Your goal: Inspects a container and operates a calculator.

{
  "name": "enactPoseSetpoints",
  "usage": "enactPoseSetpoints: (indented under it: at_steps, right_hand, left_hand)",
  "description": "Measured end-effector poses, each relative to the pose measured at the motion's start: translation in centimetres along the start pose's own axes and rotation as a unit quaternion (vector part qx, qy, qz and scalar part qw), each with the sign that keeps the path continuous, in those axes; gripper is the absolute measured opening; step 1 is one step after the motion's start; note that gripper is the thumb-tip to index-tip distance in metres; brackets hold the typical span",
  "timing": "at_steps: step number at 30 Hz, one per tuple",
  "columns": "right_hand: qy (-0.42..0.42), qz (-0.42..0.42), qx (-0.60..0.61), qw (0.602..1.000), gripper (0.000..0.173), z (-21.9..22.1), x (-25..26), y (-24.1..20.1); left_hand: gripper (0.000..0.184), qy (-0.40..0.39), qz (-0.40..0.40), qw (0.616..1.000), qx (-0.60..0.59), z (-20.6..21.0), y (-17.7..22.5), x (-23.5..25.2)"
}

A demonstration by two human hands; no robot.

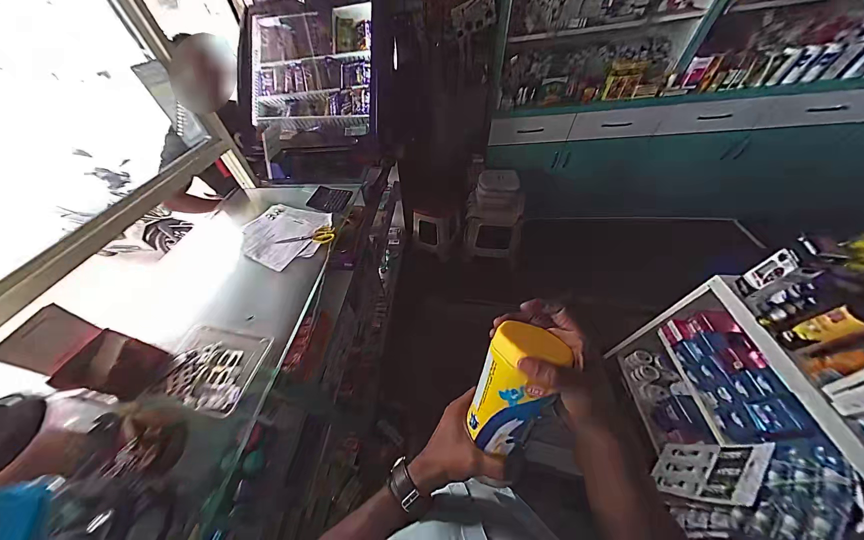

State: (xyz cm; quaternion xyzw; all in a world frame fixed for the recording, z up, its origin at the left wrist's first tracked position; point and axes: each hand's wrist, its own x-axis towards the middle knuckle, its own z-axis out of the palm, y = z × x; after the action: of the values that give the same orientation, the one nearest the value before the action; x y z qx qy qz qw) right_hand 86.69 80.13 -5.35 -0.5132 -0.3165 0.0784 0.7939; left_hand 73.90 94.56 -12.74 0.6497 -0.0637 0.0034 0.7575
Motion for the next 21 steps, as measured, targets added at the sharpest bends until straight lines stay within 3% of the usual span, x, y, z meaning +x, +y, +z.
enactPoseSetpoints:
  at_steps: [2,3,5,7,9,11,13,14,15,17,19,21]
  right_hand:
    - [0.023,-0.012,-0.004,1.0,0.087,-2.5,5.1,2.9]
    - [0.011,0.014,0.012,1.0,0.095,-3.7,7.7,4.3]
    - [-0.002,0.113,0.058,0.992,0.099,-5.5,13.6,6.0]
    - [-0.02,0.193,0.125,0.973,0.086,-6.4,20.2,7.5]
    - [-0.001,0.216,0.154,0.964,0.062,-6.2,27.0,8.9]
    - [0.017,0.21,0.167,0.963,0.056,-6.3,33.2,10.3]
    - [0.05,0.209,0.153,0.964,0.056,-6.3,38.1,12.2]
    - [0.047,0.204,0.139,0.968,0.059,-6.3,40.0,13.5]
    - [0.029,0.193,0.118,0.974,0.067,-6.2,41.7,14.9]
    - [-0.005,0.175,0.103,0.979,0.071,-5.0,44.7,17.8]
    - [-0.095,0.147,0.149,0.973,0.078,-4.7,48.4,20.9]
    - [-0.228,0.161,0.248,0.928,0.083,-4.7,51.9,23.6]
  left_hand:
    - [0.075,-0.044,0.007,0.995,-0.092,-2.4,-0.5,6.2]
    - [0.063,-0.101,0.011,0.98,-0.173,-4.2,-1.0,9.3]
    - [0.042,-0.251,0.032,0.899,-0.357,-7.8,-3.0,16.0]
    - [0.043,-0.299,0.067,0.845,-0.438,-10.1,-3.6,21.8]
    - [0.041,-0.229,0.091,0.862,-0.444,-12.1,-2.6,26.1]
    - [0.047,-0.041,0.117,0.923,-0.363,-13.6,0.0,29.4]
    - [0.085,0.109,0.105,0.969,-0.196,-15.8,1.9,32.3]
    - [0.101,0.15,0.084,0.978,-0.119,-16.6,2.5,33.5]
    - [0.105,0.202,0.054,0.976,-0.055,-17.1,3.2,34.7]
    - [0.094,0.306,0.032,0.952,0.001,-18.3,3.4,37.0]
    - [0.087,0.317,0.087,0.944,-0.031,-21.4,2.6,39.4]
    - [0.085,0.269,0.143,0.949,-0.076,-25.0,1.6,41.6]
